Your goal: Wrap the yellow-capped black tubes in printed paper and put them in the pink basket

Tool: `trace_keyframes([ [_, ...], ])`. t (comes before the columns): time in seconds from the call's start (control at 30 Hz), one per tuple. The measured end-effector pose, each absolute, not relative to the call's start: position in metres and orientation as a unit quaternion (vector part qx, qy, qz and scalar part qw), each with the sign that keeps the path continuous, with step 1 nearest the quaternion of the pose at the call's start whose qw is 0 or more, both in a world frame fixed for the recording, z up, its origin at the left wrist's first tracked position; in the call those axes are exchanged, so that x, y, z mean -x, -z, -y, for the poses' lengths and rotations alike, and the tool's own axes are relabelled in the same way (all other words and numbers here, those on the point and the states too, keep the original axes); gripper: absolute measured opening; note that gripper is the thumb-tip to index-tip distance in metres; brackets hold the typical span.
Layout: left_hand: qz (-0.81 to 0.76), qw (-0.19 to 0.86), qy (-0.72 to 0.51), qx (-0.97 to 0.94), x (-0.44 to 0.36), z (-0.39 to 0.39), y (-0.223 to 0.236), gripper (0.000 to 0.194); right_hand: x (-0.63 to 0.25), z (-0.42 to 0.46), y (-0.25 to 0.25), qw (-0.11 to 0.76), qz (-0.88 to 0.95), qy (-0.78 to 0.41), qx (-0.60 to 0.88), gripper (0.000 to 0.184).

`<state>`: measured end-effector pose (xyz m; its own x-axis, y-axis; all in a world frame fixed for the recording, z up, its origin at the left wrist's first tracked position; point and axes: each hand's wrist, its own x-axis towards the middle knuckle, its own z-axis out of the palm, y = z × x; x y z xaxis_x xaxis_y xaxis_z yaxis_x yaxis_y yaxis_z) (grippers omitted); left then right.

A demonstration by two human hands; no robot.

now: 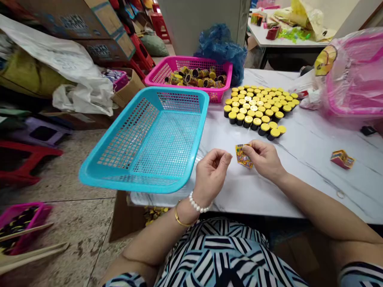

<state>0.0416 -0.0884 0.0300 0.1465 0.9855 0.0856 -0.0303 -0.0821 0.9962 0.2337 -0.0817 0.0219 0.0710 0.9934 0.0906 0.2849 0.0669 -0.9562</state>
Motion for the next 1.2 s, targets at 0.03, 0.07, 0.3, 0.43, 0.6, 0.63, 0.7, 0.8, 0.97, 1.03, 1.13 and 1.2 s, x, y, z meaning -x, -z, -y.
trace_keyframes([
  [0.03, -0.431, 0.521, -0.492, -0.548, -0.041, 0.093, -0.029, 0.043, -0.233, 0.084, -0.018, 0.470, 0.563, -0.369, 0.570, 0.054],
  [0.07, -0.428, 0.525, -0.495, -0.544, -0.041, 0.096, -0.028, 0.043, -0.233, 0.087, -0.015, 0.474, 0.564, -0.359, 0.573, 0.056],
  [0.3, -0.422, 0.571, -0.499, -0.496, -0.046, 0.106, -0.023, 0.038, -0.228, 0.101, -0.010, 0.501, 0.619, -0.293, 0.529, 0.046],
  [0.43, -0.435, 0.571, -0.511, -0.472, -0.046, 0.106, -0.024, 0.039, -0.228, 0.101, -0.011, 0.510, 0.644, -0.248, 0.514, 0.042],
  [0.6, -0.440, 0.582, -0.491, -0.476, -0.050, 0.108, -0.022, 0.042, -0.232, 0.101, -0.010, 0.506, 0.666, -0.211, 0.505, 0.037],
  [0.63, -0.440, 0.581, -0.488, -0.480, -0.051, 0.109, -0.021, 0.041, -0.233, 0.101, -0.010, 0.505, 0.672, -0.202, 0.503, 0.036],
  [0.7, -0.442, 0.578, -0.487, -0.483, -0.052, 0.108, -0.020, 0.036, -0.234, 0.100, -0.009, 0.501, 0.684, -0.186, 0.496, 0.033],
  [0.8, -0.443, 0.589, -0.477, -0.478, -0.050, 0.104, -0.021, 0.031, -0.235, 0.099, -0.008, 0.498, 0.701, -0.163, 0.483, 0.031],
  [0.97, -0.443, 0.577, -0.446, -0.523, -0.044, 0.092, -0.023, 0.024, -0.233, 0.098, -0.006, 0.488, 0.743, -0.119, 0.442, 0.015],
  [1.03, -0.446, 0.549, -0.455, -0.541, -0.042, 0.088, -0.022, 0.020, -0.232, 0.098, -0.007, 0.487, 0.747, -0.119, 0.437, 0.011],
  [1.13, -0.465, 0.542, -0.475, -0.514, -0.040, 0.085, -0.022, 0.019, -0.234, 0.096, -0.008, 0.492, 0.734, -0.132, 0.450, 0.013],
  [1.2, -0.475, 0.547, -0.479, -0.495, -0.040, 0.086, -0.022, 0.020, -0.238, 0.095, -0.008, 0.501, 0.717, -0.136, 0.466, 0.017],
])
